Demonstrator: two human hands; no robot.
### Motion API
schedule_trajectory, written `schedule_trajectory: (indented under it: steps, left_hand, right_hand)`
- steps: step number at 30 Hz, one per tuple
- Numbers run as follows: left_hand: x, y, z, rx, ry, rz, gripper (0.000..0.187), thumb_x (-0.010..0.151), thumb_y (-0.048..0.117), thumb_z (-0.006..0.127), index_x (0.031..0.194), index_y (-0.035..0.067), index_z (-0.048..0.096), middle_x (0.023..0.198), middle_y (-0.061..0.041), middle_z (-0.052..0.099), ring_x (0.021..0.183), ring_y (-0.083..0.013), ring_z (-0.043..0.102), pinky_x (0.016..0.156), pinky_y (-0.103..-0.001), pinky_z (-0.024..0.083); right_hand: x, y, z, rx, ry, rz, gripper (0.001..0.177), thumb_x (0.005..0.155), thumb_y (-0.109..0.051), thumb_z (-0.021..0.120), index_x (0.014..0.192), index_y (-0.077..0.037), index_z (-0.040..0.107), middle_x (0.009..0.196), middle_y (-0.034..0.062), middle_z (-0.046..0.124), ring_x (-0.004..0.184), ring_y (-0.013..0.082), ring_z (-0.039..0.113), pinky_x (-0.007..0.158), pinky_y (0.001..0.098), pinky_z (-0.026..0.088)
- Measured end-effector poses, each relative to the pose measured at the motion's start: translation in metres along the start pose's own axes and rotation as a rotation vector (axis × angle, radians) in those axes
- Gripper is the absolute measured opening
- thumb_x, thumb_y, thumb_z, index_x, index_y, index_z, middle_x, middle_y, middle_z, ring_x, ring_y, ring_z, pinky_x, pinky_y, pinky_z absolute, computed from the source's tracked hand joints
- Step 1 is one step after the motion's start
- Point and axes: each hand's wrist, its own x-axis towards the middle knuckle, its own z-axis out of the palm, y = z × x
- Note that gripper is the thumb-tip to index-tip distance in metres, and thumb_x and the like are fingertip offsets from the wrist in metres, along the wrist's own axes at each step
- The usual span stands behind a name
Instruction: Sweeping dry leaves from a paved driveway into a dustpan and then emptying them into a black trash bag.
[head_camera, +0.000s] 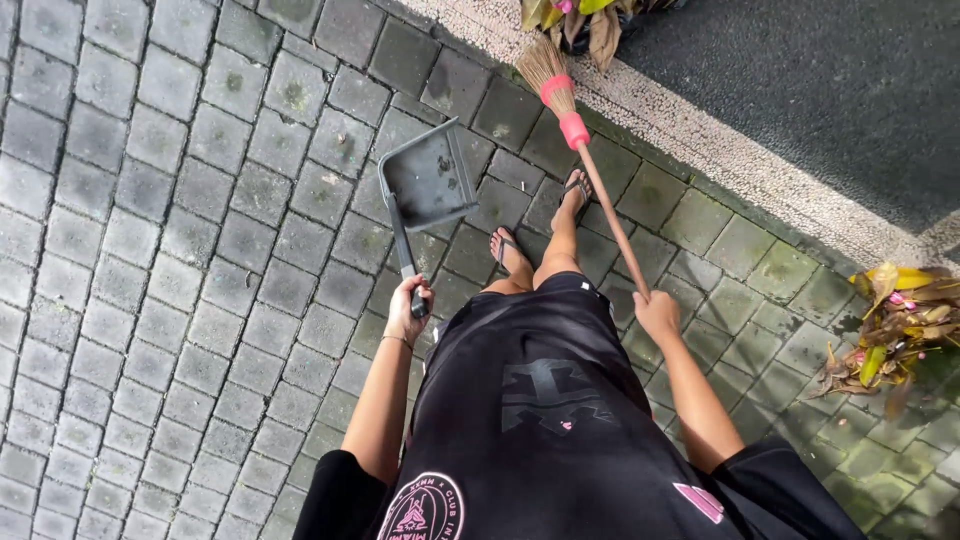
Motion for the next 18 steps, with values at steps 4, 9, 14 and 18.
schedule_trajectory:
  steps: [4, 9, 14, 18]
  left_hand:
    - [0.015, -0.008, 0.019, 0.023, -0.023, 0.023, 0.012, 0.091, -0.004, 0.064, 0.087, 0.002, 0.054, 0.075, -0.002, 0.051, 0.061, -0.0063, 0.053, 0.053, -0.014, 0.049]
    - [0.029, -0.016, 0.033, 0.196, -0.084, 0.061, 0.011, 0.090, -0.003, 0.065, 0.087, 0.003, 0.056, 0.075, -0.002, 0.051, 0.062, -0.0056, 0.051, 0.051, -0.014, 0.048]
    - [0.019, -0.014, 0.056, 0.168, -0.117, 0.028, 0.015, 0.091, -0.003, 0.066, 0.087, 0.005, 0.054, 0.077, -0.002, 0.052, 0.062, -0.0055, 0.050, 0.052, -0.014, 0.048]
    - [0.024, -0.010, 0.049, 0.050, -0.160, -0.079, 0.015, 0.091, -0.003, 0.065, 0.089, 0.006, 0.052, 0.078, 0.000, 0.052, 0.064, -0.0034, 0.052, 0.054, -0.012, 0.048]
  right_hand:
    - [-0.032, 0.010, -0.031, 0.056, -0.068, 0.070, 0.048, 0.096, -0.038, 0.060, 0.095, 0.008, 0.073, 0.069, 0.0264, 0.069, 0.054, 0.0376, 0.070, 0.051, 0.0473, 0.054]
    - [-0.087, 0.019, -0.052, 0.216, -0.071, 0.167, 0.039, 0.097, -0.028, 0.062, 0.088, 0.009, 0.072, 0.053, 0.0219, 0.060, 0.038, 0.0322, 0.060, 0.039, 0.0411, 0.048]
    - [-0.138, 0.038, -0.053, 0.169, -0.097, 0.098, 0.043, 0.099, -0.031, 0.061, 0.088, 0.009, 0.072, 0.063, 0.0249, 0.063, 0.054, 0.0362, 0.063, 0.049, 0.0427, 0.048]
    - [-0.156, 0.013, -0.048, -0.008, -0.036, -0.103, 0.038, 0.102, -0.025, 0.057, 0.112, 0.010, 0.068, 0.064, 0.0293, 0.064, 0.055, 0.0416, 0.066, 0.046, 0.0419, 0.048]
